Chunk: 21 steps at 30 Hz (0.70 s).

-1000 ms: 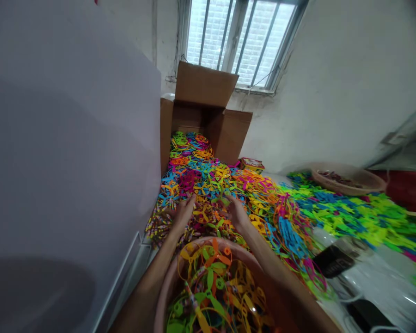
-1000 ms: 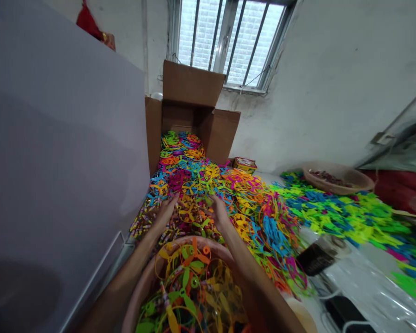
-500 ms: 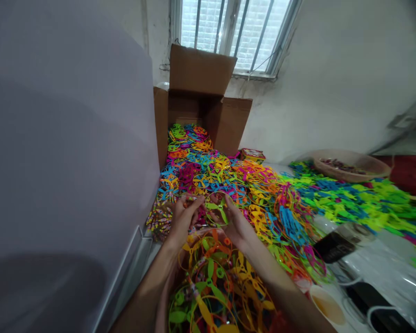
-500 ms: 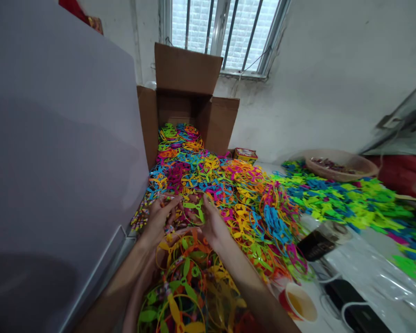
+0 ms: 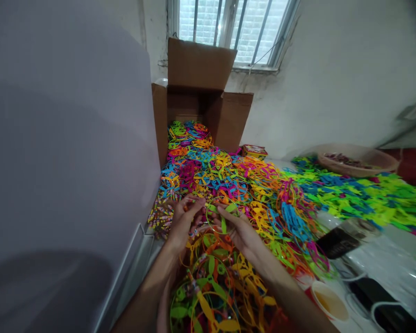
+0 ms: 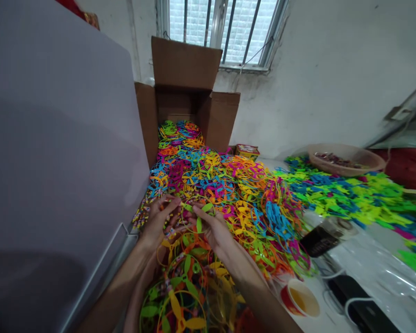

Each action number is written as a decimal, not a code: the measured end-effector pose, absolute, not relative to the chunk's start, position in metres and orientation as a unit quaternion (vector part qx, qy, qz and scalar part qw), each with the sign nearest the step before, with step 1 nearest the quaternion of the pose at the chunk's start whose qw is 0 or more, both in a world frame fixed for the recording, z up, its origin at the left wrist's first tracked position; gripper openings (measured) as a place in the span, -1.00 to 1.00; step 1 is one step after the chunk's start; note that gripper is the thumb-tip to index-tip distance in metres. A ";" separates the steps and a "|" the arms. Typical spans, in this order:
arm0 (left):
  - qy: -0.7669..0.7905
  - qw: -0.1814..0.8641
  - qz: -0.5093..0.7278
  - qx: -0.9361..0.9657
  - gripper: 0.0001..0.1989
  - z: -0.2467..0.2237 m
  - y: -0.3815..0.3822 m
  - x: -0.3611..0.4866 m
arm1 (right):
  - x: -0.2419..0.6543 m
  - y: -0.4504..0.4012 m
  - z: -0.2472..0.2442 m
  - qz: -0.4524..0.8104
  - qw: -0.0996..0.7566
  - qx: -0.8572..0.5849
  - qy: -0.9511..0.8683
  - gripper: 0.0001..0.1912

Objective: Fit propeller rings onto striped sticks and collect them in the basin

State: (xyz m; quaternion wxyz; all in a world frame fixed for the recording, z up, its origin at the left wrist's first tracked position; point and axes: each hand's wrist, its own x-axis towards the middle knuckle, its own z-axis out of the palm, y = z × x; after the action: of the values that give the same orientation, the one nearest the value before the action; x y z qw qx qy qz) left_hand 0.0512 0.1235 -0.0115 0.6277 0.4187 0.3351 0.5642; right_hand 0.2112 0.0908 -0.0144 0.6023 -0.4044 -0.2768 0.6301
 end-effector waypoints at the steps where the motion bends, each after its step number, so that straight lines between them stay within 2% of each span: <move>1: 0.334 0.625 0.562 0.426 -0.58 -0.011 0.123 0.051 | 0.210 0.089 -0.014 0.629 0.603 -0.404 -0.277 -0.69; 8: 0.348 0.617 0.542 0.452 -0.57 -0.007 0.117 0.051 | 0.202 0.078 -0.003 0.607 0.585 -0.428 -0.325 -0.70; 21: 0.314 0.558 0.573 0.511 -0.64 0.003 0.095 0.054 | 0.191 0.050 0.010 0.536 0.642 -0.414 -0.360 -0.70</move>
State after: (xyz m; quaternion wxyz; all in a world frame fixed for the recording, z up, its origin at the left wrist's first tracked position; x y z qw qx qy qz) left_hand 0.0540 0.0945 0.0033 0.5583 0.5110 0.3139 0.5732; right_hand 0.1908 0.0500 0.0102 0.6425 -0.4136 -0.3595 0.5356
